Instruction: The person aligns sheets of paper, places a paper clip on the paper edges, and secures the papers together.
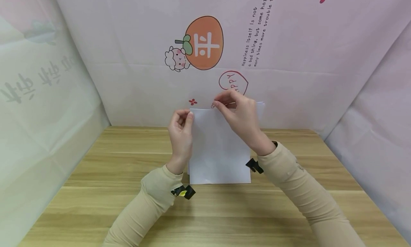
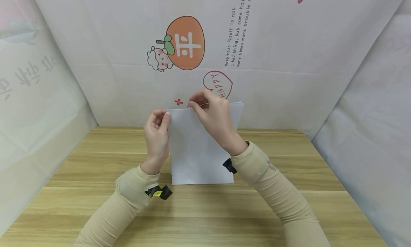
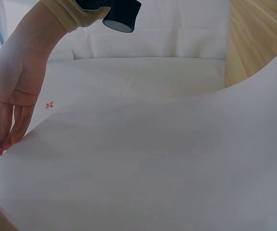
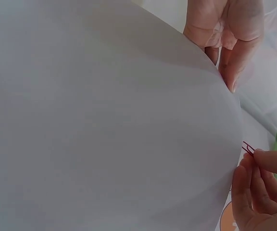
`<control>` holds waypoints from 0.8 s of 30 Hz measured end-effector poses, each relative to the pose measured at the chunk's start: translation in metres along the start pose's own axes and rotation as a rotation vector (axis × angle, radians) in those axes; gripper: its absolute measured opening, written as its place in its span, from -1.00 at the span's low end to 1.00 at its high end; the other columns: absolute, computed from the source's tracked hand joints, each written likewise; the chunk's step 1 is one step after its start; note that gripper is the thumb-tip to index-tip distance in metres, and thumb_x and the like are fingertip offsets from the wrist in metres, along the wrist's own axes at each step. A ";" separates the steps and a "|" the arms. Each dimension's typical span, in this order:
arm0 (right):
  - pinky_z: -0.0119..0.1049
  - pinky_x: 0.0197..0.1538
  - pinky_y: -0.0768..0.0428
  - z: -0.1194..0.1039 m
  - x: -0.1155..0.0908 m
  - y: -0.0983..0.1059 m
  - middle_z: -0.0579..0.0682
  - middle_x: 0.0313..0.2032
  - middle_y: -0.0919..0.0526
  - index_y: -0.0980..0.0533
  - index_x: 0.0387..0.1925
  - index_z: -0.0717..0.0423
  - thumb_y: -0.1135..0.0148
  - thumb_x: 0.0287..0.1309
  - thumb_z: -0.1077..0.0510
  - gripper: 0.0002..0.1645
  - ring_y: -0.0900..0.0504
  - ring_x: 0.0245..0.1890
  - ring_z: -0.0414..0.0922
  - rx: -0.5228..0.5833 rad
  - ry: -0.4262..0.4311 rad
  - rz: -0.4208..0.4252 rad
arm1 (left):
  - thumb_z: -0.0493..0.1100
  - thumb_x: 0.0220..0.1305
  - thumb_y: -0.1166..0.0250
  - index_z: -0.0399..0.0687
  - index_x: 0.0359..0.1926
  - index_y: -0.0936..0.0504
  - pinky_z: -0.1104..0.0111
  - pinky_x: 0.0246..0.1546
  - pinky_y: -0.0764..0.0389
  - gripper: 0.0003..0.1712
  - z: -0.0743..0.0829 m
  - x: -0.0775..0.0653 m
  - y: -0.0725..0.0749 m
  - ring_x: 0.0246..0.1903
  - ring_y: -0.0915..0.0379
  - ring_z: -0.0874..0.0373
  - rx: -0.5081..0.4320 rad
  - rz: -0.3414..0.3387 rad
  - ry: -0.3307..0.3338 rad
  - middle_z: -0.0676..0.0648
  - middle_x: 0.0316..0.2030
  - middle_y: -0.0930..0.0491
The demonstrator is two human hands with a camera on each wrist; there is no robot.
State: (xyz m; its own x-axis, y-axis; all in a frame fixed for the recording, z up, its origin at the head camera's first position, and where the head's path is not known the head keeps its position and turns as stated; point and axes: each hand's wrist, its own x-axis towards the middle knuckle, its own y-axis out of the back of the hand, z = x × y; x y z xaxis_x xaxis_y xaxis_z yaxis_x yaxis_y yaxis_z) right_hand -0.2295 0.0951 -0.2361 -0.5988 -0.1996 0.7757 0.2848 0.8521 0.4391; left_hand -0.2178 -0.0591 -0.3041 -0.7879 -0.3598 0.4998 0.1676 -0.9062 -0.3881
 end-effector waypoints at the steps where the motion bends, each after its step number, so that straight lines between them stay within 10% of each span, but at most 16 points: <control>1: -0.40 -0.24 -0.64 0.000 0.000 -0.001 -0.02 -0.35 -0.71 -0.59 -0.29 0.16 -0.34 0.10 0.19 -0.85 -0.65 -0.36 -0.21 -0.002 0.004 0.000 | -0.31 0.30 -0.18 -0.40 -0.16 -0.46 0.49 -0.17 -0.48 -0.81 0.000 0.000 0.000 -0.26 -0.41 0.18 -0.001 0.000 0.000 0.01 -0.31 -0.48; 24: -0.33 -0.24 -0.64 -0.004 0.001 -0.012 -0.02 -0.36 -0.72 -0.60 -0.30 0.16 -0.34 0.10 0.18 -0.86 -0.66 -0.39 -0.19 0.003 0.052 0.009 | -0.30 0.32 -0.16 -0.43 -0.16 -0.45 0.48 -0.20 -0.46 -0.80 0.000 -0.001 0.000 -0.29 -0.40 0.18 0.038 -0.022 -0.032 0.01 -0.33 -0.46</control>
State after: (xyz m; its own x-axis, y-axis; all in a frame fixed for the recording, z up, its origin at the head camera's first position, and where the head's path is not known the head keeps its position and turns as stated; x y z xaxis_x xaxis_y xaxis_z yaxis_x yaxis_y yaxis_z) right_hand -0.2301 0.0825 -0.2391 -0.5566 -0.2165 0.8020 0.2875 0.8555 0.4305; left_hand -0.2170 -0.0590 -0.3044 -0.7727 -0.3456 0.5325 0.1727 -0.9216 -0.3475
